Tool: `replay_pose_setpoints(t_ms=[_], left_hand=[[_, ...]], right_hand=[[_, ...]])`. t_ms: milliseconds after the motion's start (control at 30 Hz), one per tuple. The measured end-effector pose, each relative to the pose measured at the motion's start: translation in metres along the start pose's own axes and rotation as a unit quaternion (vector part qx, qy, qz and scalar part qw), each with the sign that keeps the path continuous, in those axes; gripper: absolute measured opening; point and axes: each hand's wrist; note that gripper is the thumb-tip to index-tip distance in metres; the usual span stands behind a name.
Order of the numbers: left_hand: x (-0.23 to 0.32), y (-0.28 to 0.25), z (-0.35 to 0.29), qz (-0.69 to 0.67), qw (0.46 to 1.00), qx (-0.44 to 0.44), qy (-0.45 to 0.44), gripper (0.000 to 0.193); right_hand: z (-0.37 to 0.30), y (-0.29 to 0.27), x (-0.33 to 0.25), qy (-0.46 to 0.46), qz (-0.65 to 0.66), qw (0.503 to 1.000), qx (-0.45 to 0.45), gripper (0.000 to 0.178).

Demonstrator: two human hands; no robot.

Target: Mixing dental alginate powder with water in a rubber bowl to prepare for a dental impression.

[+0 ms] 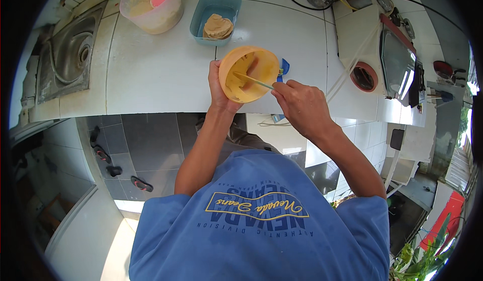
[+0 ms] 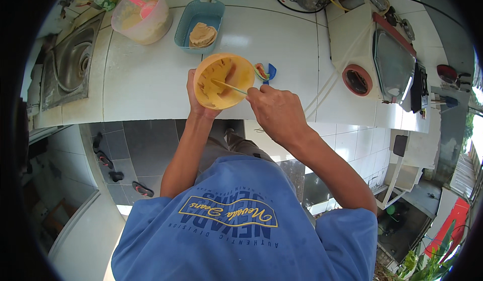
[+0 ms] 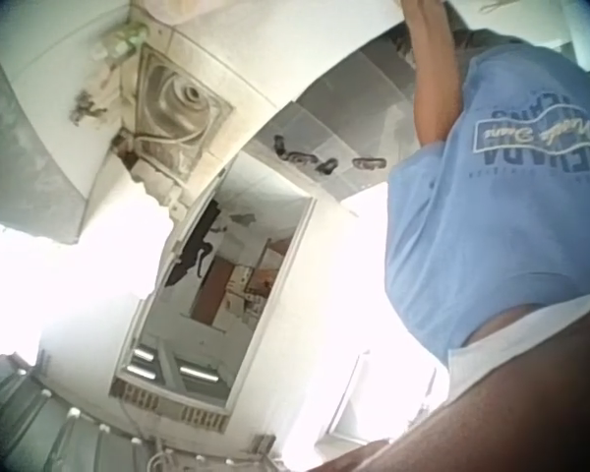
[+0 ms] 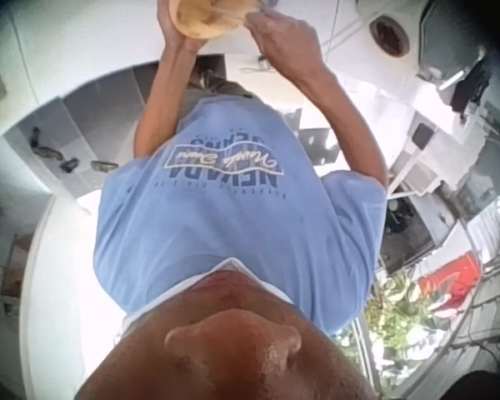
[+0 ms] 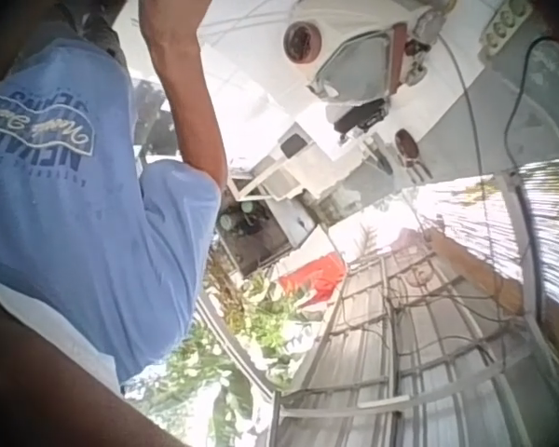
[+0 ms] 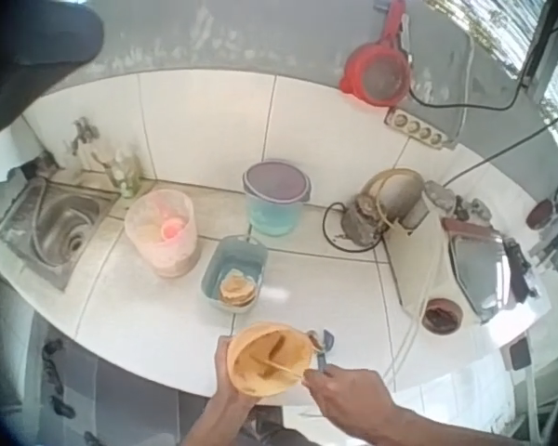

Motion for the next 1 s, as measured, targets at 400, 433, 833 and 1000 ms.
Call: replay_pose_setpoints(t_ms=[400,433,833,1000], left_hand=[[0.008,0.013,-0.004,0.023,0.999,-0.048,0.006,0.052],[0.008,0.014,-0.004,0.025,0.998,-0.055,0.004,0.053],[0.009,0.017,-0.005,0.024,0.999,-0.033,-0.004,0.053],[0.008,0.013,-0.005,0.024,1.0,0.007,0.003,0.052]], right_hand=[[-0.001,-0.006,0.001,0.009,0.056,0.997,0.043,0.015],[0.0,-0.006,0.001,0.01,0.047,0.999,0.021,0.016],[-0.014,-0.003,-0.008,0.027,0.183,0.983,0.009,0.016],[-0.021,0.002,-0.002,0.063,0.233,0.97,-0.013,0.017]])
Point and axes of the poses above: each hand's wrist, its own z-axis towards the middle knuckle, its own y-axis out of the palm, x = y × z, and after that the axes turned 5 degrees about x, right-handed
